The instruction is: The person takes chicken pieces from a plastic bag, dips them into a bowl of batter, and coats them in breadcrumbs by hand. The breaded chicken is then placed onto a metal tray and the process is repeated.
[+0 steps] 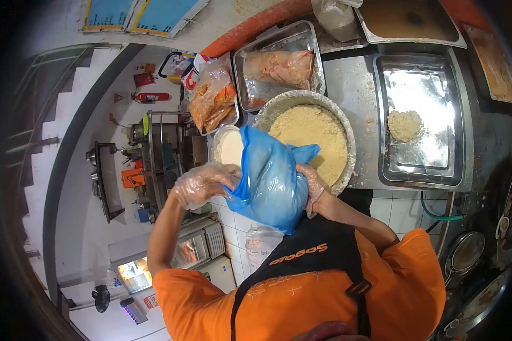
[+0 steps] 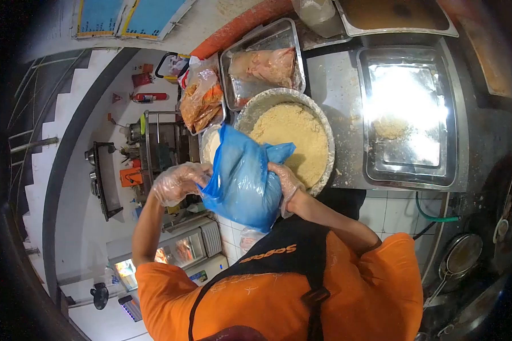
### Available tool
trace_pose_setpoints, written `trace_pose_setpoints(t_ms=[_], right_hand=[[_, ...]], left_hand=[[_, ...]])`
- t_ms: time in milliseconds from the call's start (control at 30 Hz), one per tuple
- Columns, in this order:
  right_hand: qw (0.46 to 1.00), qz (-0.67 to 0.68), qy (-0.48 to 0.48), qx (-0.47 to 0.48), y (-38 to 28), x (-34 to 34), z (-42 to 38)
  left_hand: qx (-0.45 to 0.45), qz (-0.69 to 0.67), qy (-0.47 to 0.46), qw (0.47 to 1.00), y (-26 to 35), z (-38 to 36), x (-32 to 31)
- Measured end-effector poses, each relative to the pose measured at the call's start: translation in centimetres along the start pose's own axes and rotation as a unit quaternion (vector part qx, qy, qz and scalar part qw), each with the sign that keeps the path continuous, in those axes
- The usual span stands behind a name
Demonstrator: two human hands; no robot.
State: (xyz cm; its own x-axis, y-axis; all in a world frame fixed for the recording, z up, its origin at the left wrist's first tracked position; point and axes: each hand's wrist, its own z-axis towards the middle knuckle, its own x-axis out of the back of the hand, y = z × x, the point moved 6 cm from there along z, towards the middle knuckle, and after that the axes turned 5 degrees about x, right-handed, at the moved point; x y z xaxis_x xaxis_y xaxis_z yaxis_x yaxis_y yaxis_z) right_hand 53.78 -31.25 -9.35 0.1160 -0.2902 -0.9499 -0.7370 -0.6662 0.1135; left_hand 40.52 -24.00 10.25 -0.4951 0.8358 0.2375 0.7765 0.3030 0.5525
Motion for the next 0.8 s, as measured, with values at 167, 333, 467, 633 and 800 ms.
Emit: trace_pose_setpoints(t_ms=[167, 333, 467, 633, 800], right_hand=[[0.999, -0.007, 0.03, 0.025, -0.5, -0.4, 0.3], [0.994, -0.092, 0.02, 0.056, -3.3, -1.9, -0.3], [0.989, -0.125, 0.009, 0.076, -2.9, -2.5, -0.1], [0.997, -0.012, 0.072, 0.001, -2.7, -1.6, -0.9], [0.998, 0.017, 0.054, -0.042, -2.8, -2.6, -3.3]], left_hand=[[-0.083, -0.377, -0.011, 0.922, -3.8, 2.3, -0.1], [0.036, -0.545, 0.089, 0.833, -2.9, 6.2, -1.0], [0.065, -0.293, 0.186, 0.935, -7.2, 9.5, 1.4], [0.052, -0.294, 0.234, 0.925, -1.8, 9.3, 1.3], [0.062, -0.335, 0.273, 0.9, -1.6, 8.4, 2.1]])
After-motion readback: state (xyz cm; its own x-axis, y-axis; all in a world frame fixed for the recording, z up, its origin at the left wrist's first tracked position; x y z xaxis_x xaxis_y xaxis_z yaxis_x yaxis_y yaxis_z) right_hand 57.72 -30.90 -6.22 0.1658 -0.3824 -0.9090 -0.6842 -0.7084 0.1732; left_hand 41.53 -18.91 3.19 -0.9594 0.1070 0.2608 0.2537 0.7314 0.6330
